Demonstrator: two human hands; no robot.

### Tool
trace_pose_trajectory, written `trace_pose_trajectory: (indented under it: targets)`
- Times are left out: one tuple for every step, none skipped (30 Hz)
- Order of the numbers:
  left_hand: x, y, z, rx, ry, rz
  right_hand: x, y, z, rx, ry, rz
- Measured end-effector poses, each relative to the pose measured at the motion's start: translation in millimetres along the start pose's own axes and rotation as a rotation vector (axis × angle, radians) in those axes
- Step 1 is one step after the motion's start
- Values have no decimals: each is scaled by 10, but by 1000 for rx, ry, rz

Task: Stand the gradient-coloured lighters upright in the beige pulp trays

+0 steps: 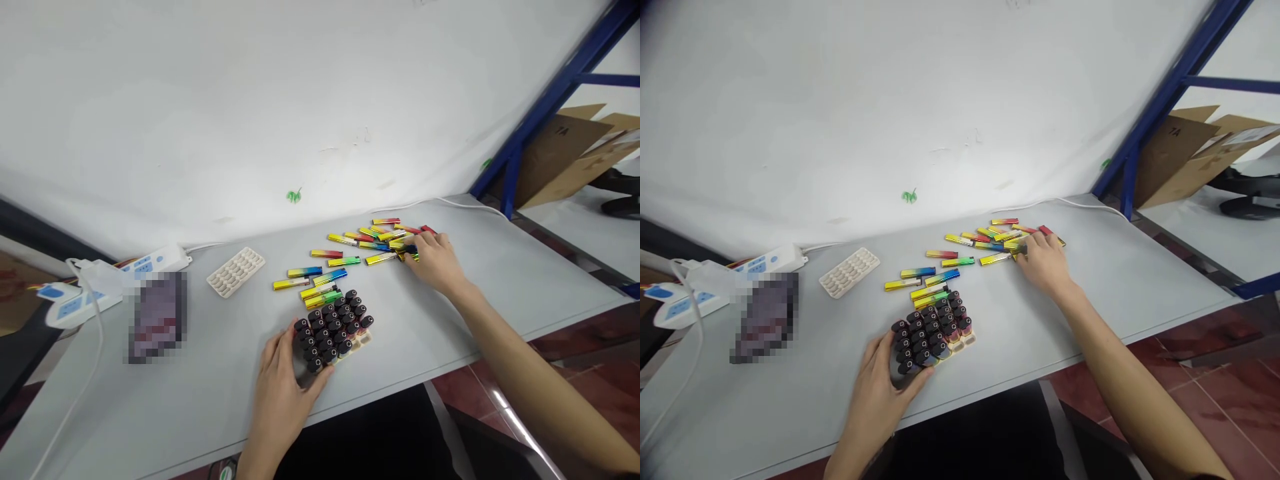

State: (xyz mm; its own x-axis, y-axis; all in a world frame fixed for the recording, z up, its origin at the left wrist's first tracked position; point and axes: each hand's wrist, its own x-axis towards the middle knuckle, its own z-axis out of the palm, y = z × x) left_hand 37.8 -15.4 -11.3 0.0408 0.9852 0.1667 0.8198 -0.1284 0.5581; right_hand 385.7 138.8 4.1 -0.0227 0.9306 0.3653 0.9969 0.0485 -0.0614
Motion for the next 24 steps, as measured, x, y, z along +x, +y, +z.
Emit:
trace_pose_trajectory:
  targets:
    - [0, 1, -1, -4, 0, 0, 19, 16, 8, 5, -7, -8]
    - [0, 3, -1, -8, 0, 0, 37, 33, 16, 9, -16, -14]
    - [0, 5, -2, -11, 1, 0, 53, 50, 21, 10, -28, -17]
    - [1, 7, -3, -11, 2, -3, 66, 65, 24, 9, -38, -17]
    - [2, 9, -5, -9, 1, -6, 76, 75, 23, 6, -48, -15]
    - [3, 10, -7, -7, -1, -10, 81, 79, 19, 3, -53, -13]
    - [3, 10, -9, -4, -5, -13, 81, 73, 13, 3, -50, -13]
    - [3, 9, -11, -3, -7, -17, 78, 57, 3, 10, -36, -13]
    - [2, 7, -12, -1, -10, -20, 74, 30, -9, 31, -10, -12]
    - [1, 4, -11, 0, -10, -20, 68, -9, -23, 72, 25, -7]
    - [1, 0, -9, 2, -7, -20, 64, -59, -39, 134, 60, 3]
    - [0, -3, -5, 5, -4, -18, 61, -120, -56, 221, 85, 18]
    - [0, -6, -1, 8, -1, -14, 61, -189, -73, 329, 94, 42]
    - [0, -9, 3, 9, 2, -10, 63, -263, -90, 454, 83, 77]
    - [0, -10, 7, 8, 3, -7, 67, -341, -105, 588, 56, 119]
    - [0, -10, 8, 6, 3, -5, 73, -419, -115, 725, 23, 165]
    - [0, -9, 9, 4, 4, -4, 79, -494, -121, 858, -13, 208]
    - [-1, -8, 7, 2, 5, -4, 85, -565, -120, 979, -49, 245]
    - [-2, -6, 5, 0, 4, -6, 88, -630, -113, 1082, -77, 274]
    - [-4, -5, 2, 0, 2, -9, 87, -689, -101, 1166, -99, 291]
    - [-5, -3, -1, 0, 0, -11, 82, -743, -87, 1241, -111, 301]
    - [-5, -3, -3, 1, -2, -11, 70, -794, -72, 1315, -120, 306]
    - [-4, -3, -5, 2, -4, -11, 53, -842, -61, 1394, -128, 310]
    - [-1, -3, -6, 2, -5, -9, 30, -888, -55, 1478, -141, 315]
